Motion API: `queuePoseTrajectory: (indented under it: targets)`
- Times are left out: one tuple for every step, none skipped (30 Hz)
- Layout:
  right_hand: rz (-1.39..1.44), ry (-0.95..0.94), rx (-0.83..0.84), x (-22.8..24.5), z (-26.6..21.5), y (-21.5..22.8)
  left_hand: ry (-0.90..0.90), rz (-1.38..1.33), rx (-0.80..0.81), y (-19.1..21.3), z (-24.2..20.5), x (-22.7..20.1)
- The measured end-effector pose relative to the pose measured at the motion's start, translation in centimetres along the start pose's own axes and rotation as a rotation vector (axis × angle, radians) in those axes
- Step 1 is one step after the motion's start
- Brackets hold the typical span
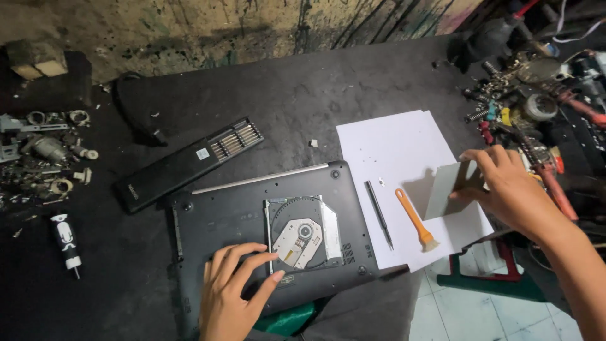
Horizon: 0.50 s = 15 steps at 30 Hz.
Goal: The person removes a metal cover from a laptop's optical drive bay and places it on a white sheet of paper. They then use a black pen to mark a spot on the drive's internal mechanism. Afterward, they use a small metal tool to pry and remove a component from the drive, then inspect the drive's exterior.
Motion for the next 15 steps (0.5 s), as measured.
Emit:
queuePoseTrajectory:
  targets:
    - [-0.004, -0.009, 0.003, -0.4, -0.2, 0.0, -0.005, -0.007, 0.006, 0.0, -0.1, 0.0]
    - [0.038, 0.058, -0.090, -0.5, -0.5, 0.7, 0.006, 0.000, -0.011, 0.1, -0.1, 0.0]
    - [0.078, 0.112, -0.184, -0.9, -1.2, 1.4, 0.008, 0.003, -0.021, 0.1, 0.1, -0.1]
    - [0.070, 0.089, -0.181, -1.3, -1.7, 1.6, -0.008, -0.008, -0.008, 0.0, 0.1, -0.2]
    - [0.232, 0.071, -0.168, -1.8, -2.4, 1.8, -0.012, -0.012, -0.044, 0.2, 0.1, -0.3]
    - [0.394, 0.053, -0.159, -2.4, -3.1, 2.1, -0.015, -0.016, -0.080, 0.4, 0.0, -0.5]
    - [0.393, 0.035, -0.163, -1.6, -4.1, 3.6, -0.029, -0.020, -0.069, 0.4, -0.2, -0.5]
    - [0.508, -0.094, -0.120, -1.4, -5.2, 4.7, 0.047, -0.119, -0.067, 0.4, -0.3, -0.1]
    - [0.623, -0.216, -0.086, -1.2, -5.8, 5.9, 0.121, -0.216, -0.072, 0.5, -0.3, 0.4]
    - [0.623, -0.227, -0.099, -0.5, -6.7, 6.3, 0.105, -0.218, -0.069, 0.6, -0.4, -0.1]
    - [0.782, -0.316, -0.153, -0.3, -7.9, 6.6, 0.093, -0.280, -0.158, 1.2, -0.6, -0.6]
    - [0.942, -0.404, -0.209, 0.0, -9.0, 6.8, 0.082, -0.343, -0.246, 1.8, -0.9, -0.9]
    - [0.942, -0.412, -0.213, 0.3, -9.7, 5.8, 0.077, -0.345, -0.240, 1.7, -0.8, -1.4]
    - [1.137, -0.408, -0.243, 0.8, -10.3, 4.5, 0.044, -0.345, -0.253, 1.8, -0.8, -1.9]
    - [1.337, -0.400, -0.259, 1.6, -11.1, 3.1, 0.025, -0.337, -0.264, 2.1, -1.5, -2.5]
Point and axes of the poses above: each hand's wrist, its own z-axis towards the middle knuckle, its own y-axis out of the back of the hand, x = y × z, the point moved 6 cm from there along z, towards the middle knuckle, and after that the axes turned 11 degrees about -z, right-handed, at the moved point
